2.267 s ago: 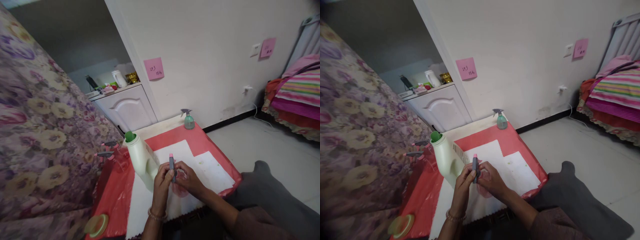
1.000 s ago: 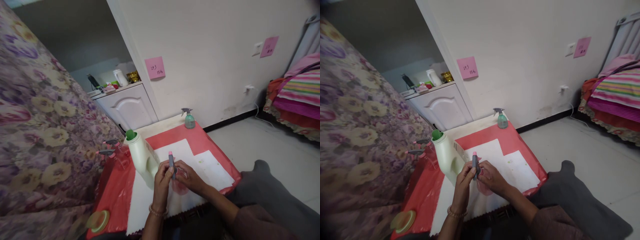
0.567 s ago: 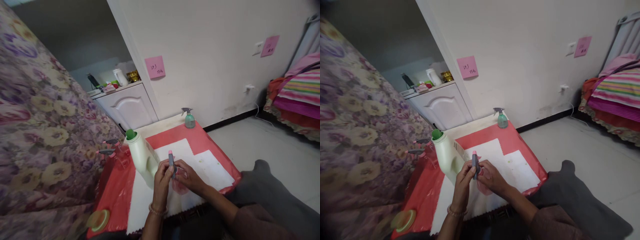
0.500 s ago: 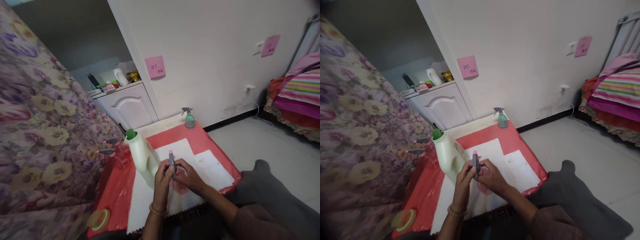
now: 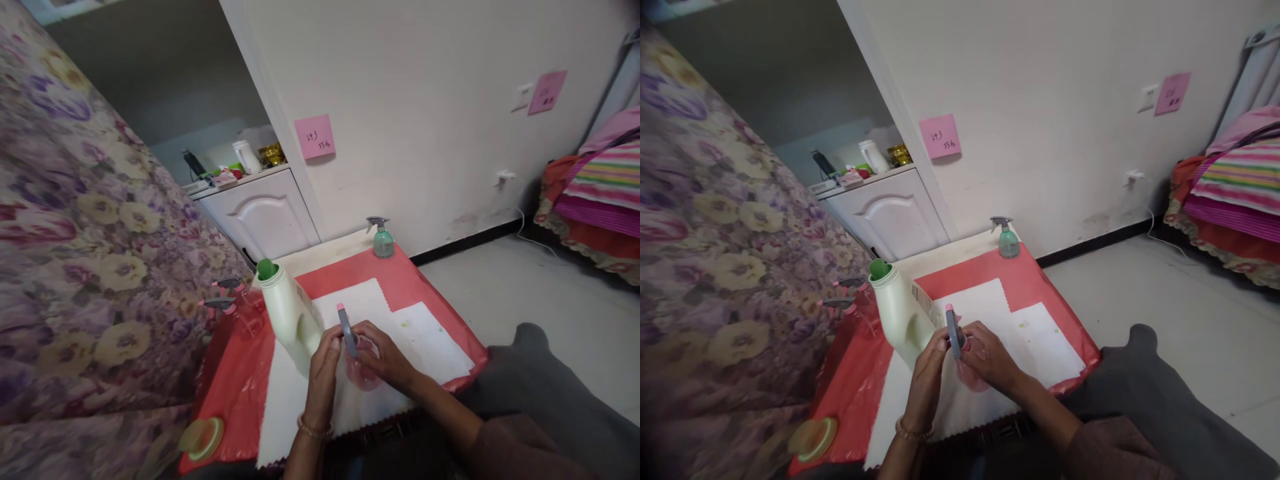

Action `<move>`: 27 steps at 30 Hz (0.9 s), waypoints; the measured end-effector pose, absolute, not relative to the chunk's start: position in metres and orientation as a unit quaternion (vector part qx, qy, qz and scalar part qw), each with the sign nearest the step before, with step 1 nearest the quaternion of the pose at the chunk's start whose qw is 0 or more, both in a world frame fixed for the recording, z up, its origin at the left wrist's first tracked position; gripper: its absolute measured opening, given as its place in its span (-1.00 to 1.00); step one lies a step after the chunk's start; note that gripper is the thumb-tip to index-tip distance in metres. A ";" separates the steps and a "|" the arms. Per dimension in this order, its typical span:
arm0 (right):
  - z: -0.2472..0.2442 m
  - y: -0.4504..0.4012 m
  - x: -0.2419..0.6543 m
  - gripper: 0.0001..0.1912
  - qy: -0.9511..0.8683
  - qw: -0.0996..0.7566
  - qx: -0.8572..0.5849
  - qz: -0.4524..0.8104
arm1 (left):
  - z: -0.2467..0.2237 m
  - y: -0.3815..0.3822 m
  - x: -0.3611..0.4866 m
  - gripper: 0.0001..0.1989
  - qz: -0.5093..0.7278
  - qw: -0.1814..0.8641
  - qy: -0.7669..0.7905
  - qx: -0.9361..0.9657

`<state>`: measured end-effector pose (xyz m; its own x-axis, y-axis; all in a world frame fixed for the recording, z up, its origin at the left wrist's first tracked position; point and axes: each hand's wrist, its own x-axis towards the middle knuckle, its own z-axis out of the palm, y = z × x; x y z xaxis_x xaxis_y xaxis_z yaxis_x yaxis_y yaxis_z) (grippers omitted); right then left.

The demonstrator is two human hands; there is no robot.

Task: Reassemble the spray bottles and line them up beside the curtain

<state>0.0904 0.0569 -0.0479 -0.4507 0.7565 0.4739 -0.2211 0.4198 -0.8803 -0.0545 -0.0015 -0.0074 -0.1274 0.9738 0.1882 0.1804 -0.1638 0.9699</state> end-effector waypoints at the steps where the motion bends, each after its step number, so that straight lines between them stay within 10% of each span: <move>1: -0.048 0.057 0.091 -0.70 -0.689 0.484 -0.195 0.503 | -0.009 -0.001 -0.056 -0.66 0.527 0.375 0.528 0.550; 9: -0.054 0.055 0.092 -0.70 -0.692 0.484 -0.210 0.493 | -0.018 0.005 -0.055 -0.71 0.522 0.381 0.519 0.560; 18: -0.103 0.046 0.092 0.09 -0.690 0.430 -0.308 0.495 | -0.010 0.001 -0.049 -0.74 0.535 0.402 0.533 0.518; 27: -0.119 0.048 0.088 0.07 -0.681 0.414 -0.334 0.503 | 0.014 -0.010 -0.044 -0.71 0.584 0.334 0.524 0.523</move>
<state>0.0880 0.0475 -0.1188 -0.4339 0.8715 0.2286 0.0385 0.2714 -0.9617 -0.0443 -0.0095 0.0136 -0.2302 0.9373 0.2615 0.1580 -0.2292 0.9605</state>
